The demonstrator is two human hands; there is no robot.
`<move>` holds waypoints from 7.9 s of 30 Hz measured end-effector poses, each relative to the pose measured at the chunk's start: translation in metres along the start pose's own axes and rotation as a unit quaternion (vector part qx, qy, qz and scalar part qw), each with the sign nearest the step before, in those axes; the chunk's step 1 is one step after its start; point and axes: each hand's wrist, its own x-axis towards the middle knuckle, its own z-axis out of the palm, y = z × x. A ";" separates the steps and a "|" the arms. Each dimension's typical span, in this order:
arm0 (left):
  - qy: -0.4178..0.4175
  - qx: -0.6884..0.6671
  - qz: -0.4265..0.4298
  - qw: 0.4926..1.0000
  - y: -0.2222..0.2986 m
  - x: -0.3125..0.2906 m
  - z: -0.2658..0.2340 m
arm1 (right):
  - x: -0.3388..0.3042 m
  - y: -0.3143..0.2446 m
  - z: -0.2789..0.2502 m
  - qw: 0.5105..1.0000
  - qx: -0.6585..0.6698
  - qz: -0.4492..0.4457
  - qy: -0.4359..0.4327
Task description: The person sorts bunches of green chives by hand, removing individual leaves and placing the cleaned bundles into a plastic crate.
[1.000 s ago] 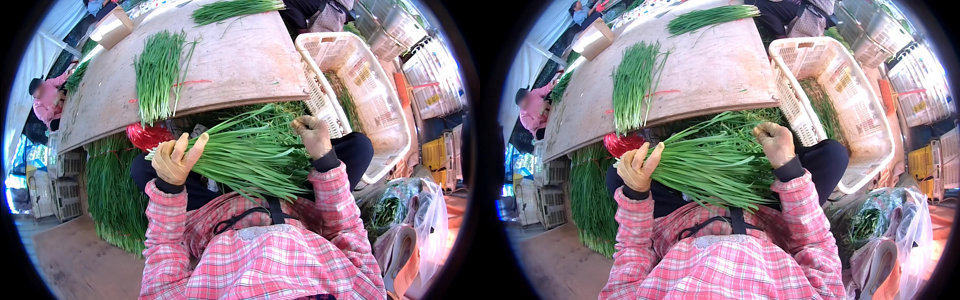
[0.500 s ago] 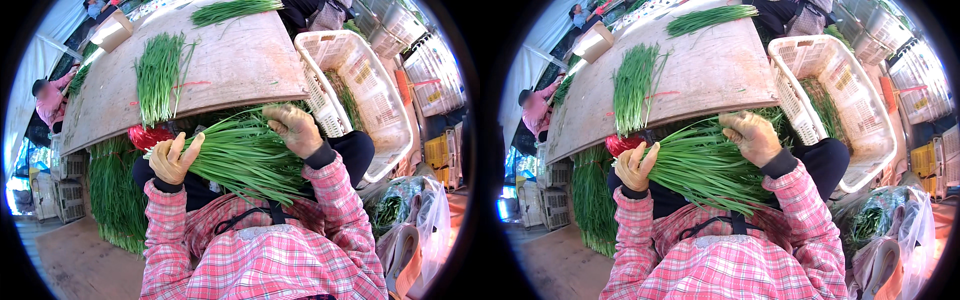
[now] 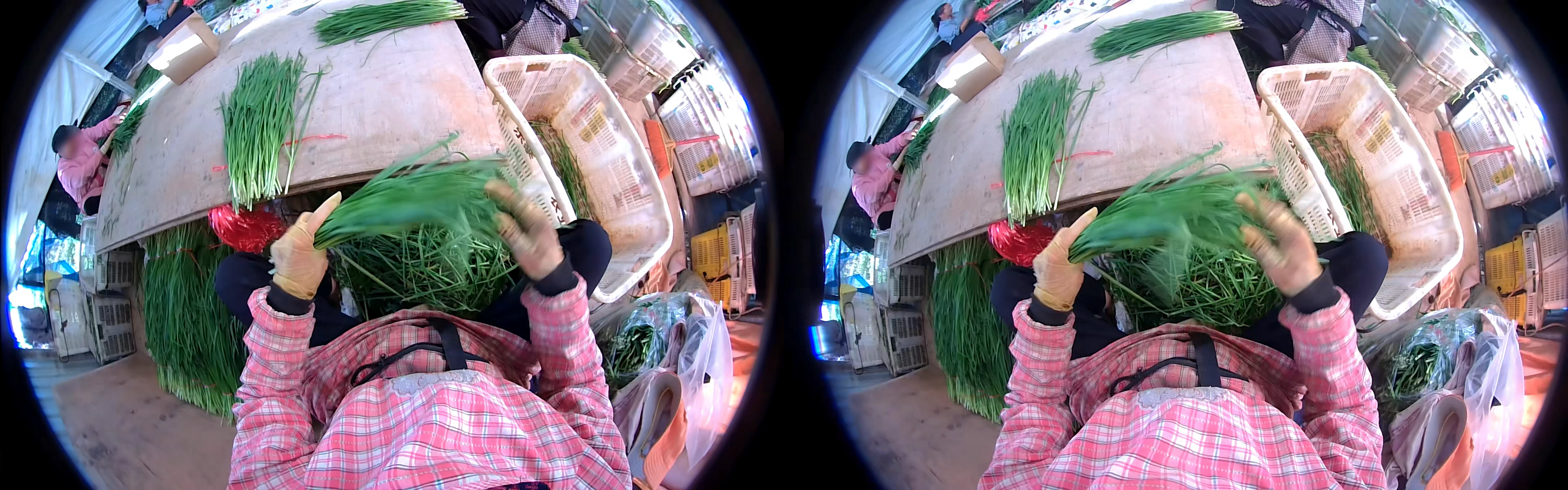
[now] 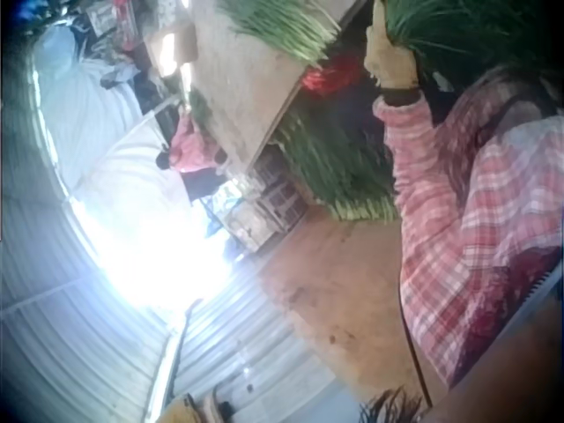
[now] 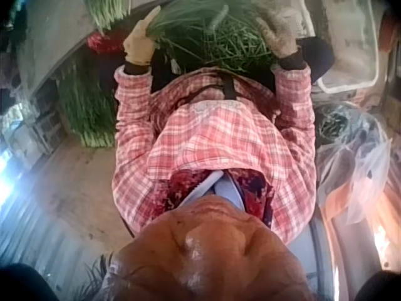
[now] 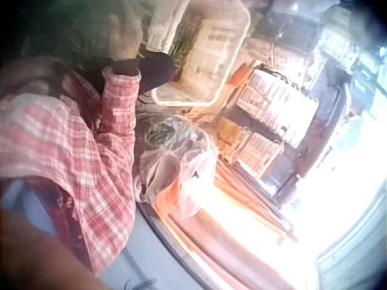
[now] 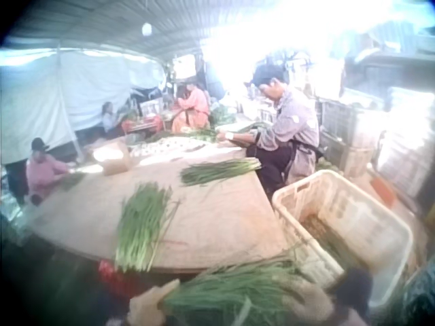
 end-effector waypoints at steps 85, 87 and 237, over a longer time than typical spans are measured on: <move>-0.008 0.016 -0.224 0.975 -0.220 0.139 -0.056 | -0.054 0.062 0.093 0.933 0.129 0.307 -0.135; -0.040 0.155 -0.216 0.963 -0.203 0.139 -0.052 | -0.058 0.061 0.094 0.943 0.083 0.297 -0.128; -0.361 -0.390 -0.530 0.661 0.269 0.179 0.491 | -0.083 0.364 -0.186 0.688 0.516 0.500 0.098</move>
